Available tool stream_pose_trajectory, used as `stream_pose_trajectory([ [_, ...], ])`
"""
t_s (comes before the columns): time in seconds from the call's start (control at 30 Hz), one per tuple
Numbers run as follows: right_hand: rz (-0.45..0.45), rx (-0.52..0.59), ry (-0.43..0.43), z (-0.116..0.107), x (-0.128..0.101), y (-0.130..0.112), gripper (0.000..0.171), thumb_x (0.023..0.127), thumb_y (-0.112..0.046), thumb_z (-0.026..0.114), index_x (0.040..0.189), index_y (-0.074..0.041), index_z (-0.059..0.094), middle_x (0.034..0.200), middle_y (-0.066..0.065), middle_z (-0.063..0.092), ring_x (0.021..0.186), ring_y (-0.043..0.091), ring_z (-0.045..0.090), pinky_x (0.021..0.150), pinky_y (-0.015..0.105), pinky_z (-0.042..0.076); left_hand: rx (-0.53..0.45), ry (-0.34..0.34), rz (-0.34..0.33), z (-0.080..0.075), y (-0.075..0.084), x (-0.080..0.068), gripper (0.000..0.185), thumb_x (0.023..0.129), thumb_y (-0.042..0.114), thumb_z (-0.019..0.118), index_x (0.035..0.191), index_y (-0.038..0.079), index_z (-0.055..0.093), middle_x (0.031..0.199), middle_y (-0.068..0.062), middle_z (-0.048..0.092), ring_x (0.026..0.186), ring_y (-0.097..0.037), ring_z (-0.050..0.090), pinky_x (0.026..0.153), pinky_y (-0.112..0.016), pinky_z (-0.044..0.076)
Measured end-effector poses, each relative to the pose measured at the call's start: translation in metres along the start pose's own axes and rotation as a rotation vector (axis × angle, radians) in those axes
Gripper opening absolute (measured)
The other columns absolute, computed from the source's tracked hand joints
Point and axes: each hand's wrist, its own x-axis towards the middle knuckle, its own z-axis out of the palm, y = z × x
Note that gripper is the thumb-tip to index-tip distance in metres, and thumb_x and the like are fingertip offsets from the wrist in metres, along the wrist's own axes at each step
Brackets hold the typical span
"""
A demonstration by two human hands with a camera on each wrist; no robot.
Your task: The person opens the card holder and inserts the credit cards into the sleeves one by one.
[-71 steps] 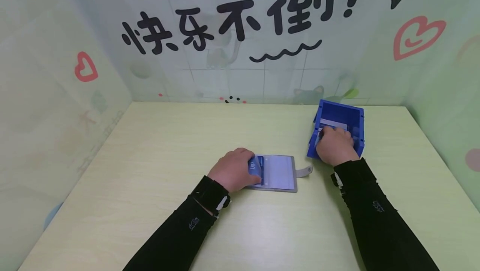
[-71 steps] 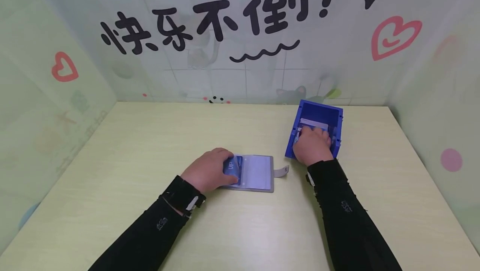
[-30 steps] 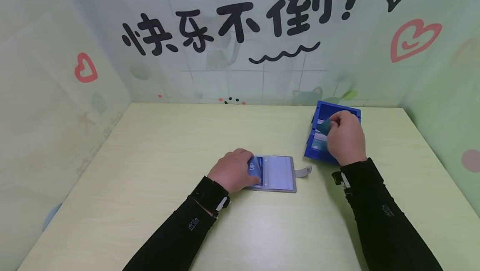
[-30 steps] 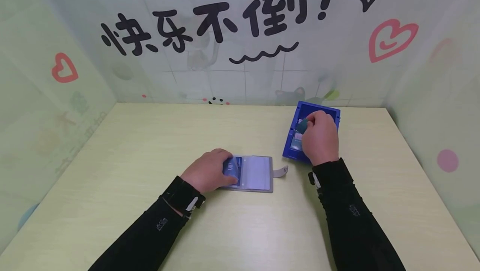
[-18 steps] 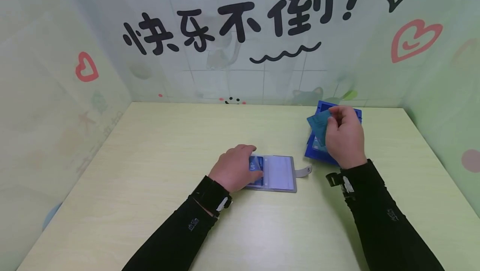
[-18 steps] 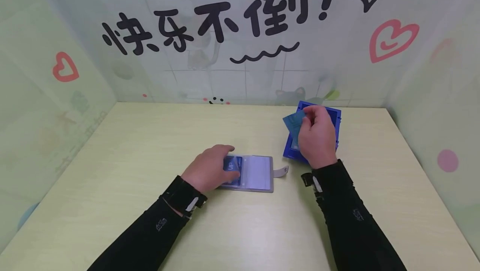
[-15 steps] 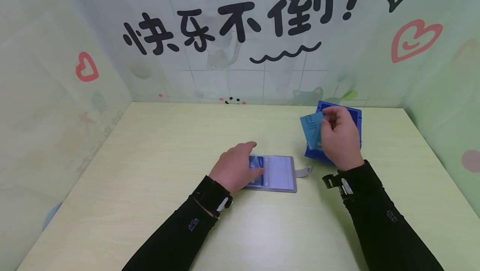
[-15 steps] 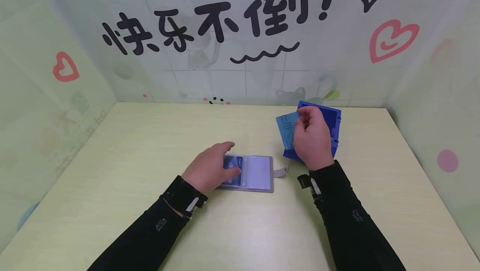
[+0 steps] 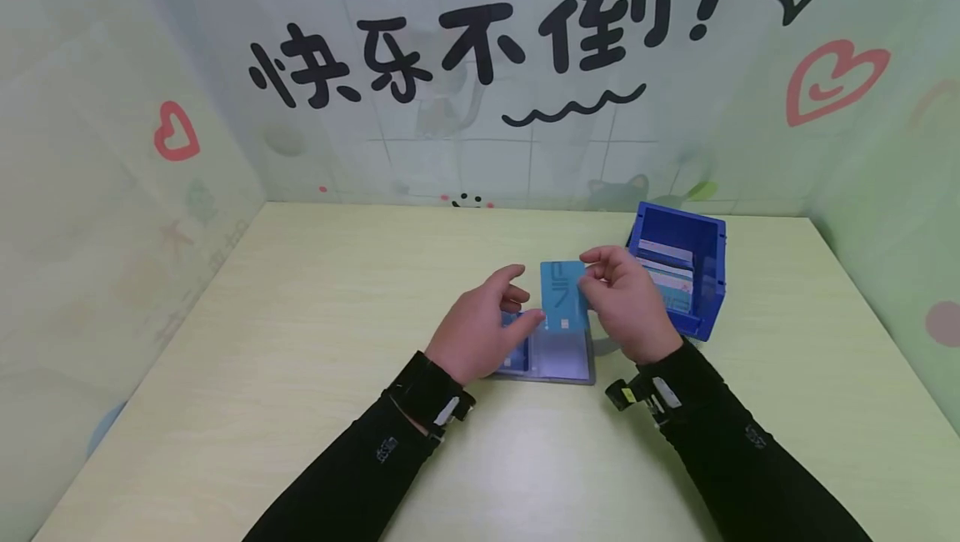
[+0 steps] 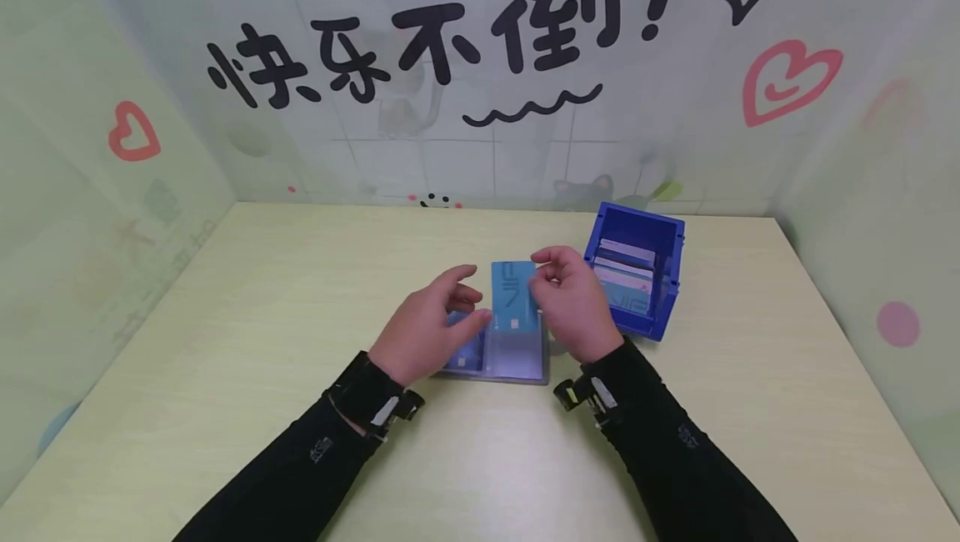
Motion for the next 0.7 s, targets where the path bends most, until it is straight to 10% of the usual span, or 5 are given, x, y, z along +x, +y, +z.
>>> stream_pose_trajectory([
  [0.37,0.089,0.050,-0.104,0.016,-0.003,0.008,0.033,0.107,-0.011,0.055,0.137,0.002,0.052,0.102,0.009,0.063,0.090,0.017,0.067,0.085,0.024,0.059,-0.066,0.024,-0.015,0.002,-0.003,0.003,0.058,0.102,0.023,0.070,0.155,0.011,0.049,0.110,-0.002,0.075,0.094,-0.013,0.071,0.082,-0.033,0.058],
  [0.7,0.022,-0.643,-0.277,0.010,-0.003,0.010,0.033,0.107,-0.019,0.061,0.136,-0.004,0.066,0.125,0.012,0.074,0.112,0.029,0.070,0.102,0.050,0.056,-0.009,0.015,-0.134,0.000,-0.011,0.006,0.052,0.103,0.022,0.069,0.151,0.009,0.055,0.089,0.000,0.066,0.071,-0.015,0.059,0.070,-0.031,0.048],
])
